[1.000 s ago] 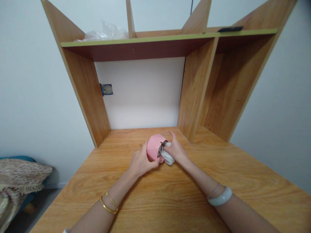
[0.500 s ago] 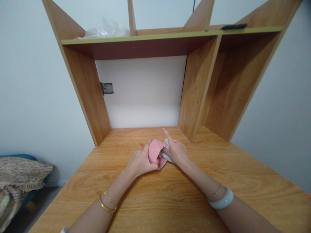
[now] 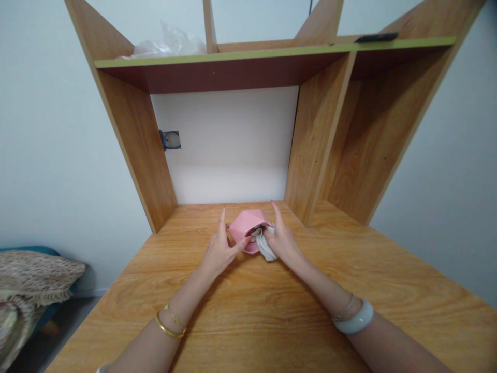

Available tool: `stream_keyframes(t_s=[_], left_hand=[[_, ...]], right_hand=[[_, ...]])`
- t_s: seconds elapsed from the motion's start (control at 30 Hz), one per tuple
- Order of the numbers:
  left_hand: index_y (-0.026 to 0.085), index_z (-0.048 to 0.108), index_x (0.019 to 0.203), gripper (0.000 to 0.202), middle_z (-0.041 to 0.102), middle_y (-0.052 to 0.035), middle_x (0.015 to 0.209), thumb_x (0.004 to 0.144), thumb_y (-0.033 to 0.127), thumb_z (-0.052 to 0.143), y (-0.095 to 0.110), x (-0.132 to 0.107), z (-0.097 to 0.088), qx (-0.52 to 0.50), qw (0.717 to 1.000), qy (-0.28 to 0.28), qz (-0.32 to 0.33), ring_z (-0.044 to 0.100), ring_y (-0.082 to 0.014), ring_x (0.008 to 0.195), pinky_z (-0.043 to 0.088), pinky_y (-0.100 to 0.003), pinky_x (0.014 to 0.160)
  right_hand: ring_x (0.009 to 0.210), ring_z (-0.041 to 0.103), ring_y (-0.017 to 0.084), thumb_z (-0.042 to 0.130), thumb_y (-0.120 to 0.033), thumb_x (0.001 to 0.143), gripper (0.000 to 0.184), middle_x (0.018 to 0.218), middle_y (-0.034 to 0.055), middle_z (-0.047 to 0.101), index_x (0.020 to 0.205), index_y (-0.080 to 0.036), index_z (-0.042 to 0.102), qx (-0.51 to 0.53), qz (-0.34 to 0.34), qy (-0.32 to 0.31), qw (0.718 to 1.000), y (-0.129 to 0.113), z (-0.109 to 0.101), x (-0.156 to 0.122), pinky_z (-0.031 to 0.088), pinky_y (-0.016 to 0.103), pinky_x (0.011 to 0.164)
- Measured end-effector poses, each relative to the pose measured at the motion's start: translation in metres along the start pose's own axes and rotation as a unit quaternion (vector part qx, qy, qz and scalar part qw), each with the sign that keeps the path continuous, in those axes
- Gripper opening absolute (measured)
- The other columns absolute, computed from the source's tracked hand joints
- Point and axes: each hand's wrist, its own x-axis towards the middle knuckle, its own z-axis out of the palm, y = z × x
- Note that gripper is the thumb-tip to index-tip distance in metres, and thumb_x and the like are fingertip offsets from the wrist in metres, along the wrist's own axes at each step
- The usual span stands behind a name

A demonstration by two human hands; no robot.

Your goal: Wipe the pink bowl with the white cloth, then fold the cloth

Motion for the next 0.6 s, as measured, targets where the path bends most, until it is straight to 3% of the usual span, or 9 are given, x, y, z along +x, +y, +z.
stream_keyframes(t_s=[0.17, 0.3, 0.47, 0.6], left_hand=[[0.02, -0.005, 0.134, 0.096, 0.045, -0.0132, 0.12, 0.068, 0.044, 0.061, 0.002, -0.003, 0.014, -0.095, 0.995, -0.038, 0.004, 0.058, -0.0152, 0.078, 0.046, -0.027, 0.066], [0.018, 0.001, 0.134, 0.09, 0.044, -0.0136, 0.12, 0.07, 0.039, 0.061, 0.007, -0.005, 0.018, -0.108, 0.994, -0.027, 0.023, 0.054, -0.0185, 0.094, 0.045, -0.029, 0.076], [0.016, 0.017, 0.13, 0.086, 0.051, -0.0116, 0.113, 0.064, 0.043, 0.066, 0.01, -0.005, 0.009, -0.054, 0.998, -0.007, 0.005, 0.055, -0.0208, 0.093, 0.044, -0.031, 0.078], [0.018, 0.023, 0.128, 0.085, 0.054, -0.0091, 0.11, 0.061, 0.046, 0.067, 0.013, -0.005, 0.006, 0.024, 1.0, 0.003, 0.003, 0.055, -0.0233, 0.096, 0.044, -0.032, 0.078]], right_hand=[[0.077, 0.058, 0.016, 0.045, -0.022, 0.072, 0.07, 0.092, 0.0042, 0.061, 0.133, -0.018, 0.012, 0.237, -0.006, 0.032, 0.971, 0.004, 0.013, 0.005, 0.044, 0.027, 0.068], [0.089, 0.056, 0.015, 0.05, -0.027, 0.068, 0.058, 0.102, 0.0066, 0.058, 0.122, -0.018, 0.029, 0.369, -0.008, 0.021, 0.929, -0.001, 0.019, 0.003, 0.044, 0.028, 0.077], [0.083, 0.058, 0.018, 0.06, -0.03, 0.06, 0.045, 0.097, 0.0074, 0.061, 0.1, -0.017, 0.045, 0.406, 0.041, -0.073, 0.91, -0.009, 0.017, -0.001, 0.046, 0.03, 0.071], [0.072, 0.059, 0.017, 0.063, -0.028, 0.056, 0.04, 0.084, 0.0043, 0.064, 0.092, -0.016, 0.051, 0.377, 0.022, -0.116, 0.919, -0.006, 0.02, 0.003, 0.047, 0.028, 0.065]])
